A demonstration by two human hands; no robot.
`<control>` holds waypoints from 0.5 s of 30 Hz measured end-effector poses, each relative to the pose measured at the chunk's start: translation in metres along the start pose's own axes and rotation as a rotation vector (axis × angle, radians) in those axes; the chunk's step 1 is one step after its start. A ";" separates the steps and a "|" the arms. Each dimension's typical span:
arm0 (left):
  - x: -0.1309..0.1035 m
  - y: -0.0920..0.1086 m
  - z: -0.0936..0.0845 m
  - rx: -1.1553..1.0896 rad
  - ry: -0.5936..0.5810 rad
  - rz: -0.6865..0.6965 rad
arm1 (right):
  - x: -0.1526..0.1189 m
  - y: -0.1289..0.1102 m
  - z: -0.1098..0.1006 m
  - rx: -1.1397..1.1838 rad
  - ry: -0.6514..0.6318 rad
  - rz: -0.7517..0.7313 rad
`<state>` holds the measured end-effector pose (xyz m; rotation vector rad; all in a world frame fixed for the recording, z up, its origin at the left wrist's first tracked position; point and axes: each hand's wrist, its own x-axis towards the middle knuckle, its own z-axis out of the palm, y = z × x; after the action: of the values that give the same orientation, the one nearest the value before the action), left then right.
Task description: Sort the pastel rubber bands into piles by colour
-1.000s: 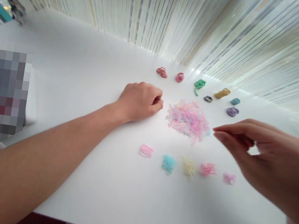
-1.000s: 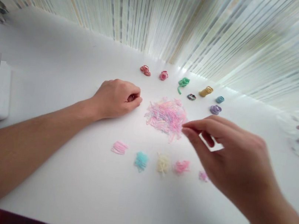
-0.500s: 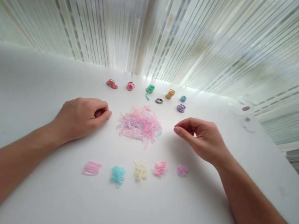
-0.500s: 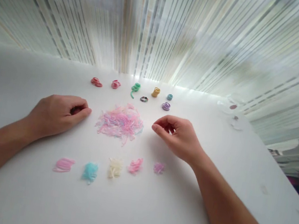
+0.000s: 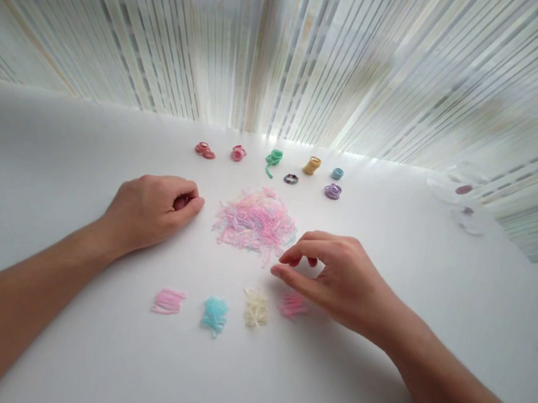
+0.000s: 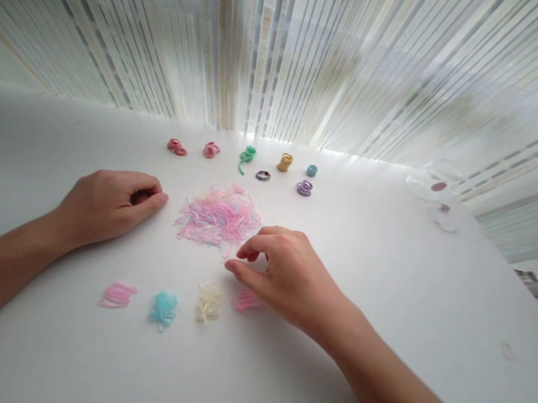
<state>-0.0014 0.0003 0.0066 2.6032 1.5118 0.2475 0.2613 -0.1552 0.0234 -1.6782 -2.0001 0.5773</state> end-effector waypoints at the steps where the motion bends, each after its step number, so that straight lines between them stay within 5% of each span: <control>1: 0.000 0.000 0.000 -0.002 0.000 -0.001 | 0.002 -0.004 0.002 -0.039 0.001 0.011; 7: 0.000 0.001 0.001 -0.015 -0.001 -0.008 | 0.014 -0.019 0.013 -0.245 -0.068 0.133; 15: -0.001 0.001 0.001 -0.039 -0.002 -0.002 | 0.010 -0.016 0.013 -0.237 -0.072 0.204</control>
<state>-0.0007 -0.0009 0.0054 2.5706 1.4935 0.2718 0.2392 -0.1487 0.0228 -2.0475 -2.0268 0.4901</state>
